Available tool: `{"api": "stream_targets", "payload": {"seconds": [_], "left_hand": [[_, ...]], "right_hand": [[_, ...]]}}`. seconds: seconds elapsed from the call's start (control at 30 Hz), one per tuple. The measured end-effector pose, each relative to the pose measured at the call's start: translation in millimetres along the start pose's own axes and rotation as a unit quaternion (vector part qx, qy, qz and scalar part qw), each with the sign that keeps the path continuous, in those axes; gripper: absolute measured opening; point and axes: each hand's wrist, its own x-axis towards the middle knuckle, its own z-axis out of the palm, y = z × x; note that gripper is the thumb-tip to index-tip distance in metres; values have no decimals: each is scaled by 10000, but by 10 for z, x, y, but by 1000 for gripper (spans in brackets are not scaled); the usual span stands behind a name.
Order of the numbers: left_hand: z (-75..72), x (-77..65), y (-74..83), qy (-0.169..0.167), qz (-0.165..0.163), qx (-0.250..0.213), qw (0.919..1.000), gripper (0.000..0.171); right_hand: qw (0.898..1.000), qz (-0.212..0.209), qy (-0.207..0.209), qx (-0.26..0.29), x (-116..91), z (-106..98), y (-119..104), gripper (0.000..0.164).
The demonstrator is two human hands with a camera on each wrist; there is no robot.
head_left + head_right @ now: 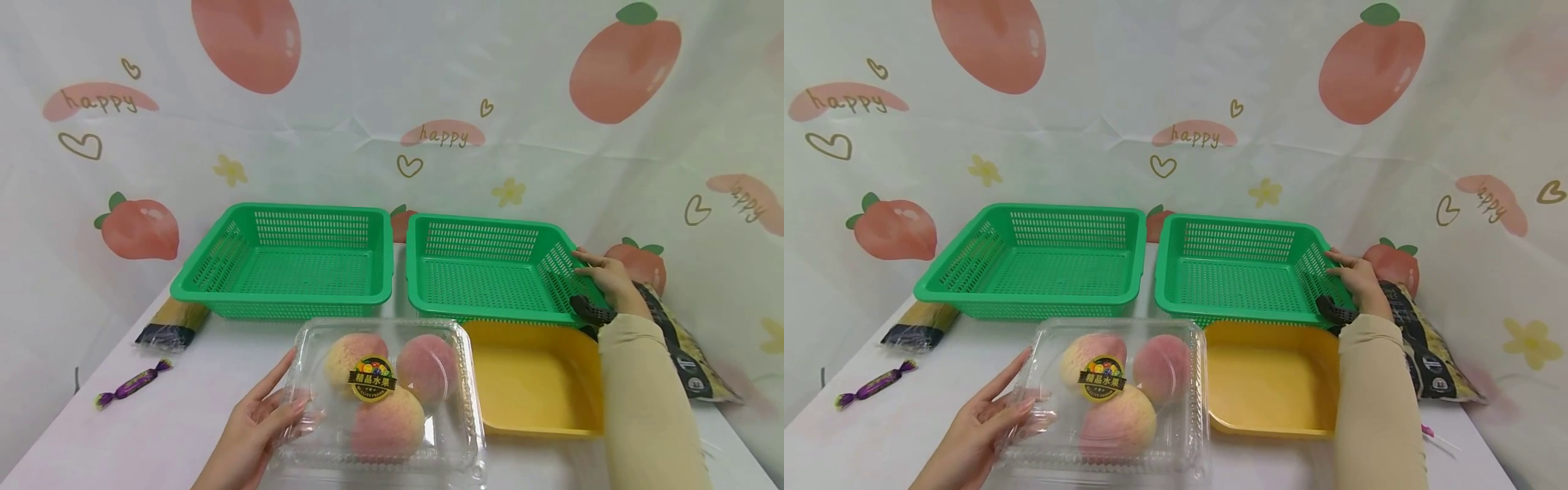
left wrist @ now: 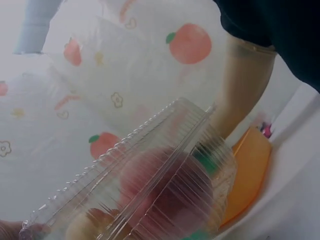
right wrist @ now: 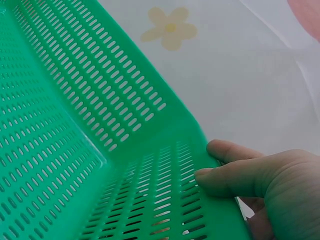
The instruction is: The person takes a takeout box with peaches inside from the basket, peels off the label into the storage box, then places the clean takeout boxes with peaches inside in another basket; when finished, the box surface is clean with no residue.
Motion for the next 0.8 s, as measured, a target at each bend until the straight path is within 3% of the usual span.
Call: {"api": "stream_targets", "payload": {"seconds": [0.23, 0.37, 0.67, 0.8], "left_hand": [[-11, 5, -100, 544, -179, 251, 9980, 67], [-20, 21, -147, 708, -89, 309, 9970, 66], [-84, 76, -214, 251, -4, 107, 9996, 68], [-83, 110, -210, 319, -58, 185, 9993, 68]], "right_hand": [[10000, -7, 13, -31, -4, 4, 5, 52], [10000, -31, 13, 56, -3, 4, 5, 52], [10000, 7, 15, -61, 6, 1, -4, 52], [10000, 39, 16, -84, 5, -7, -12, 52]]}}
